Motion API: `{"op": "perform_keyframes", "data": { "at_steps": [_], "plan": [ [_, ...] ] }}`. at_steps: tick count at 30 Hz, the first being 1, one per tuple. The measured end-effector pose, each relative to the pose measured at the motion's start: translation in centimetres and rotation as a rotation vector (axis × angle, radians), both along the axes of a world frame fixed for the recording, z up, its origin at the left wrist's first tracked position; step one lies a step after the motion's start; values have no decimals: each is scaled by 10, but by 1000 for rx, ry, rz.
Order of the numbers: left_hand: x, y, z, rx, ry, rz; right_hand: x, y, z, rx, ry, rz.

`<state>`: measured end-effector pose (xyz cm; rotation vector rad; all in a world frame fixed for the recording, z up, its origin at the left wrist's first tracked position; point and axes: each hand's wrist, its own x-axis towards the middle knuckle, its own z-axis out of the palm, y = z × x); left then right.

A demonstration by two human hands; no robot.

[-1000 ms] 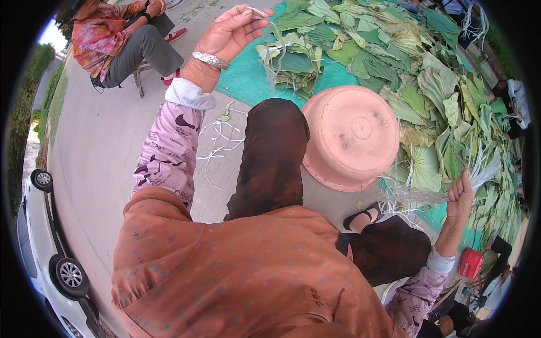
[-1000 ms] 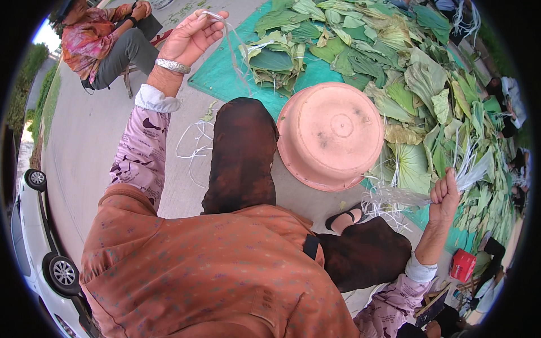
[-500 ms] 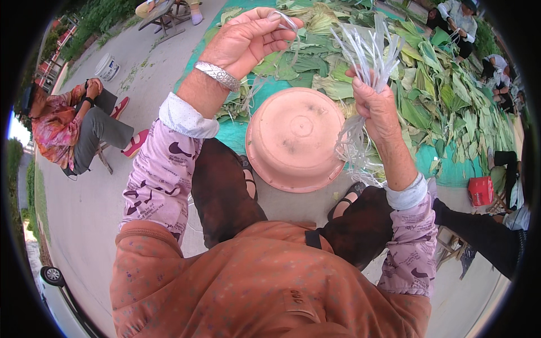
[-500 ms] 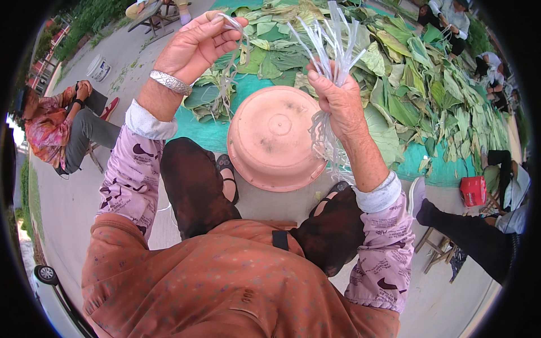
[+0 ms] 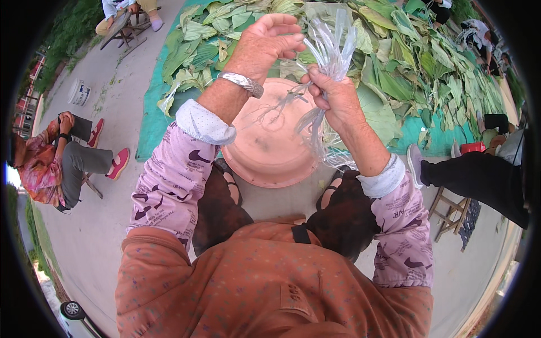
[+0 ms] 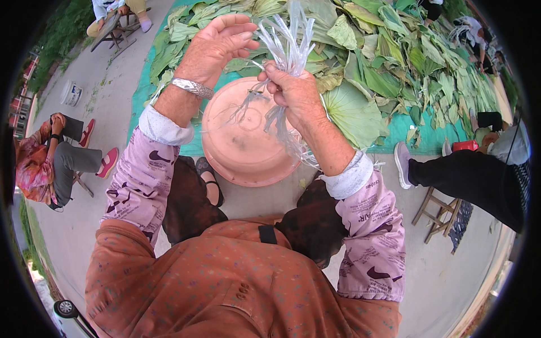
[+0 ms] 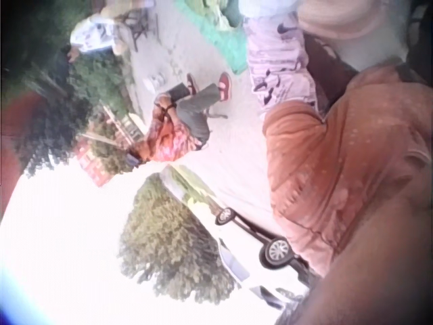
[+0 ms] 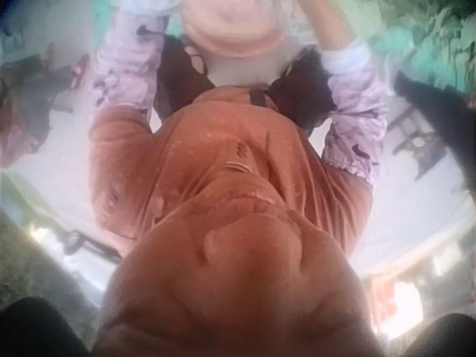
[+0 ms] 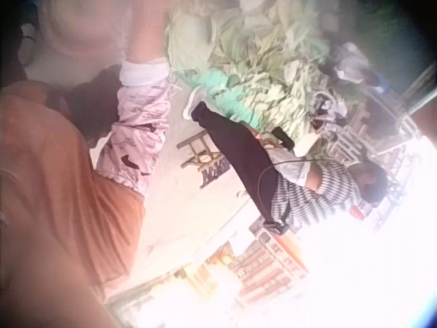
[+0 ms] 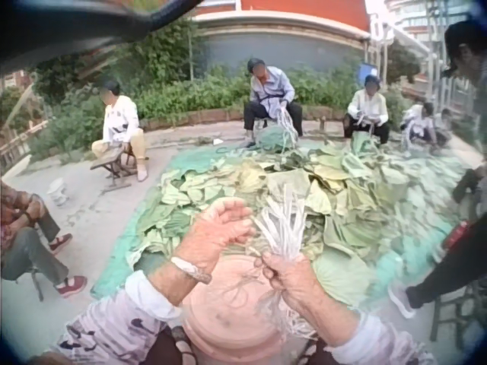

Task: The person sits on a low stool and assembles a craft item using large green leaves and white string. They place a leaf inside a pink plastic basin, secure it with string, and then repeatedly pull and tie white string strands around the basin to form a net-like structure.

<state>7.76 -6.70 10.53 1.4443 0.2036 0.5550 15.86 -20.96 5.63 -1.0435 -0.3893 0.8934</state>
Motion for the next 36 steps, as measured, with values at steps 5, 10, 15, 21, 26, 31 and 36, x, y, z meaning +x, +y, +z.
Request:
{"op": "perform_keyframes", "data": {
  "at_steps": [5, 10, 15, 21, 26, 31, 36],
  "plan": [
    [-18, 29, -60, 43, 215, 104, 22, -6, -10, 21, 29, -99],
    [-20, -2, -77, 103, 234, -45, 22, -2, -12, -21, 43, -139],
    [-17, -14, -86, 418, 184, 4, 15, 6, -13, -16, 82, -88],
    [-16, -17, -90, 312, 184, -9, 12, 4, -11, -32, 73, -41],
    [-18, -9, -90, 126, 207, -89, 13, -4, -13, -145, -143, -11],
    [-22, 12, -85, -85, 256, -197, 22, -11, -21, -352, -333, -22],
    [-32, 21, -75, -435, 219, -262, 39, -11, -46, -335, -515, -136]
  ]
}}
